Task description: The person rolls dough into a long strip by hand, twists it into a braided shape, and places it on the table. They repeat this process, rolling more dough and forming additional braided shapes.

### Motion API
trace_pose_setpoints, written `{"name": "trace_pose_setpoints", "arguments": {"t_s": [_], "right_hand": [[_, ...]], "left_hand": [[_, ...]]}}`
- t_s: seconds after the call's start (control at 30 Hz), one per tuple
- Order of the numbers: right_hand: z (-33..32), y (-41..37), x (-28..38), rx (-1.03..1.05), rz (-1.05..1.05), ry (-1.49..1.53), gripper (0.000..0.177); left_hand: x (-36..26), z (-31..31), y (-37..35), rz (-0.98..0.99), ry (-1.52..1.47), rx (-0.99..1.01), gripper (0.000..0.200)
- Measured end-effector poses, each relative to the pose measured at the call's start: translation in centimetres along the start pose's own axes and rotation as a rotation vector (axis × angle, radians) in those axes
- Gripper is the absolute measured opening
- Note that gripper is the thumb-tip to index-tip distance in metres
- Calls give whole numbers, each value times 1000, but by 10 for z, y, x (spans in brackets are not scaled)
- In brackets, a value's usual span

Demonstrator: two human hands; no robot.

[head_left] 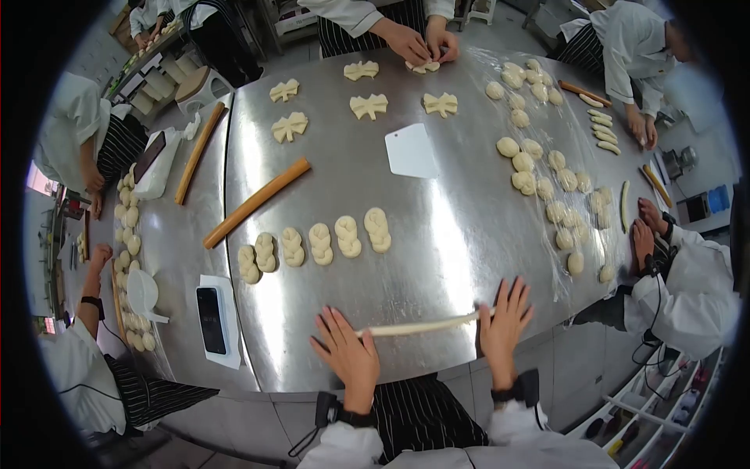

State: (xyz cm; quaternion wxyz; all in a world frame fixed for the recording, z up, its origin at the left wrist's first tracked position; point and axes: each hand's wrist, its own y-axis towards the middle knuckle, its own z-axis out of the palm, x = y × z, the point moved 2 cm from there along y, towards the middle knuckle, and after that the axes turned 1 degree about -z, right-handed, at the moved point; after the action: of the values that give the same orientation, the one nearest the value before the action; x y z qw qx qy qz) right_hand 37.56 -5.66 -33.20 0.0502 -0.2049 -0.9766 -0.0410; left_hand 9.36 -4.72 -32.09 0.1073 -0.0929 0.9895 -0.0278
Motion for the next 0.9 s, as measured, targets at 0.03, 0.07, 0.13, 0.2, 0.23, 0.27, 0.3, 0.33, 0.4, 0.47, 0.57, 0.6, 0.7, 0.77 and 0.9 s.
{"name": "trace_pose_setpoints", "arguments": {"t_s": [0.03, 0.07, 0.13, 0.2, 0.23, 0.27, 0.3, 0.33, 0.4, 0.47, 0.57, 0.6, 0.7, 0.77, 0.9], "right_hand": [[-1, 32, 3, -36, 28, 40, 68], [1, 57, 4, -91, 52, 89, 68], [3, 72, 0, -53, 117, 81, 68], [-8, 61, -4, 45, 231, 54, 65], [-19, 57, 9, 38, 213, -14, 60], [-26, 53, 33, 1, 76, 17, 57], [-34, 51, 66, -35, -65, 48, 55], [-36, 50, 97, -69, -209, 82, 53], [-17, 46, 145, -123, -388, 171, 49], [18, 35, 139, -76, -375, 135, 50], [11, -34, 95, 40, -362, 127, 63], [3, -55, 82, 95, -373, 106, 65], [0, -14, 106, 39, -352, 26, 66], [6, 32, 127, -60, -346, 2, 65], [-1, -19, 96, 57, -340, -49, 67]], "left_hand": [[-5, -6, 17, -25, -49, -14, 68], [-6, -7, 19, -45, -51, -36, 67], [-8, -8, 34, -76, -60, -121, 67], [-11, -11, 22, -25, -55, -217, 63], [-16, -15, 19, 19, -79, -280, 62], [-22, -18, 15, 63, -100, -342, 60], [-32, -18, 20, 123, -141, -368, 57], [-44, -16, 31, 179, -177, -395, 54], [-67, 7, 55, 326, -352, -389, 49], [-79, 24, 59, 423, -391, -123, 50], [-60, 19, 2, 454, -202, -61, 55], [-53, 21, -16, 439, -232, -36, 57], [-58, 13, -17, 271, -180, -92, 61], [-69, 4, 25, 213, -147, -132, 61], [-55, 11, 4, 210, -147, -132, 61]]}}
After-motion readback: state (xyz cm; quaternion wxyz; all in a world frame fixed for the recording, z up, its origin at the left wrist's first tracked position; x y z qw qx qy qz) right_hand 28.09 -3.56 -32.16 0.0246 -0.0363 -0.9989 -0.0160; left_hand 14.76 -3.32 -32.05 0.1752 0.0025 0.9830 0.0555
